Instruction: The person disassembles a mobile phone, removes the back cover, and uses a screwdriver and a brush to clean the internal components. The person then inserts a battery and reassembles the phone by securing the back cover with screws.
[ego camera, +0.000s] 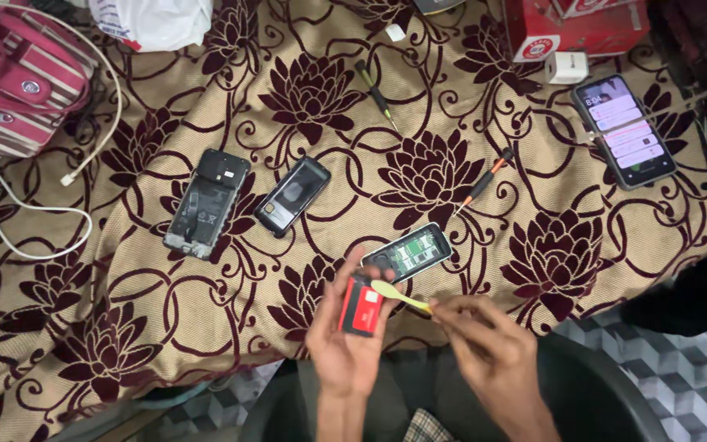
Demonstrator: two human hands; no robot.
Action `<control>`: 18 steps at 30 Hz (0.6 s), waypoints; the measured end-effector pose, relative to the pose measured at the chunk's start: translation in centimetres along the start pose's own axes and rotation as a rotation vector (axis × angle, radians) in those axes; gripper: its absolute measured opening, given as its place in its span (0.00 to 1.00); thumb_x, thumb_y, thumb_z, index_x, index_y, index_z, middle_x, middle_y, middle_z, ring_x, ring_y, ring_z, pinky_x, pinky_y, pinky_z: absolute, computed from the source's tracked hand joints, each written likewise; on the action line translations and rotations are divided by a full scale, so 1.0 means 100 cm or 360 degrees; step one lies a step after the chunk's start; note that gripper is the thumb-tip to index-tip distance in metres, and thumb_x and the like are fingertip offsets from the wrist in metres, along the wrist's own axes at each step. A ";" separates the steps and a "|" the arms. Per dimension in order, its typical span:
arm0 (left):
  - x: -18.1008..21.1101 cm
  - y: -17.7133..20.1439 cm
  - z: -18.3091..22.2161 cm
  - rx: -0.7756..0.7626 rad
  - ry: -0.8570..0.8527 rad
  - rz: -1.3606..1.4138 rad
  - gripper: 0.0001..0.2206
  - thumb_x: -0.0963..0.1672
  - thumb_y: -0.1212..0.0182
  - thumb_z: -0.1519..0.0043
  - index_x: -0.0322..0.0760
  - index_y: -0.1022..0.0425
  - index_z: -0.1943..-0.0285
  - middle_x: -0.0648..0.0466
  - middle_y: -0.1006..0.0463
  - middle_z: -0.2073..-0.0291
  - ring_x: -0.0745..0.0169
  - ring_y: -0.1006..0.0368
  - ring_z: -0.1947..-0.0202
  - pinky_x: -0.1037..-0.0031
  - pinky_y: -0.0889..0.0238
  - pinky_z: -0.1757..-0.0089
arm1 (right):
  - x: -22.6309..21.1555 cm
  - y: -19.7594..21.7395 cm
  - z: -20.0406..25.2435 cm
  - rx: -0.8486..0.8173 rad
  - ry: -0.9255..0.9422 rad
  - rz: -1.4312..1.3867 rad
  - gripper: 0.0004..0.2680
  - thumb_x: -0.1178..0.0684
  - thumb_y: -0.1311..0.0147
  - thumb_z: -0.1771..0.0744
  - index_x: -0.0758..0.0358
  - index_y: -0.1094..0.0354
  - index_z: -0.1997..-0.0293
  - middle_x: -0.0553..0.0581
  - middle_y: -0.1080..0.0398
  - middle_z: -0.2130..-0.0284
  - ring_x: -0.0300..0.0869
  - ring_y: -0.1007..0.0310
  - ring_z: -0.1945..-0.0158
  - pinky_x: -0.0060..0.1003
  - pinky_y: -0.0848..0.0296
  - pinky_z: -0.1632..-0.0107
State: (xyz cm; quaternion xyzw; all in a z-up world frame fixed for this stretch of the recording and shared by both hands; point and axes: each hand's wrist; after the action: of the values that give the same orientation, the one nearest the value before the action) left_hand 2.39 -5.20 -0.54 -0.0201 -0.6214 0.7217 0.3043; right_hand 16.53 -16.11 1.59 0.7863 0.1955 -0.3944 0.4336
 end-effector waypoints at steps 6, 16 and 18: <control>-0.016 0.009 -0.006 0.0010 -0.0069 -0.0043 0.50 0.68 0.70 0.37 0.14 0.24 0.51 0.36 0.19 0.61 0.38 0.21 0.54 0.51 0.31 0.45 | 0.016 0.013 -0.003 -0.0271 0.0282 0.0235 0.10 0.64 0.38 0.44 0.62 0.21 0.63 0.59 0.22 0.57 0.48 0.19 0.66 0.36 0.21 0.65; -0.015 -0.009 -0.002 0.0129 -0.0019 -0.0147 0.55 0.70 0.75 0.42 0.12 0.24 0.52 0.34 0.18 0.62 0.43 0.22 0.61 0.60 0.30 0.51 | -0.020 0.012 -0.017 -0.0226 0.0299 -0.0030 0.07 0.65 0.40 0.38 0.65 0.23 0.59 0.57 0.22 0.61 0.45 0.17 0.59 0.34 0.19 0.59; -0.013 -0.017 -0.008 0.0078 -0.0031 -0.0084 0.54 0.70 0.75 0.42 0.12 0.24 0.52 0.35 0.19 0.63 0.43 0.22 0.62 0.59 0.31 0.51 | -0.024 0.012 -0.023 -0.0444 0.0470 -0.0114 0.07 0.63 0.37 0.39 0.64 0.21 0.60 0.55 0.24 0.65 0.44 0.17 0.62 0.35 0.20 0.60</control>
State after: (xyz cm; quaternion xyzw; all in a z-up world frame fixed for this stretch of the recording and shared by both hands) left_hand 4.47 -5.07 0.33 0.0106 -0.6067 0.7286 0.3176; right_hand 16.88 -14.77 4.81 0.7605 0.3374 -0.2590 0.4907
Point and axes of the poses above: each hand's wrist, its own z-axis away from the middle knuckle, its own y-axis out of the back of the hand, x = y × z
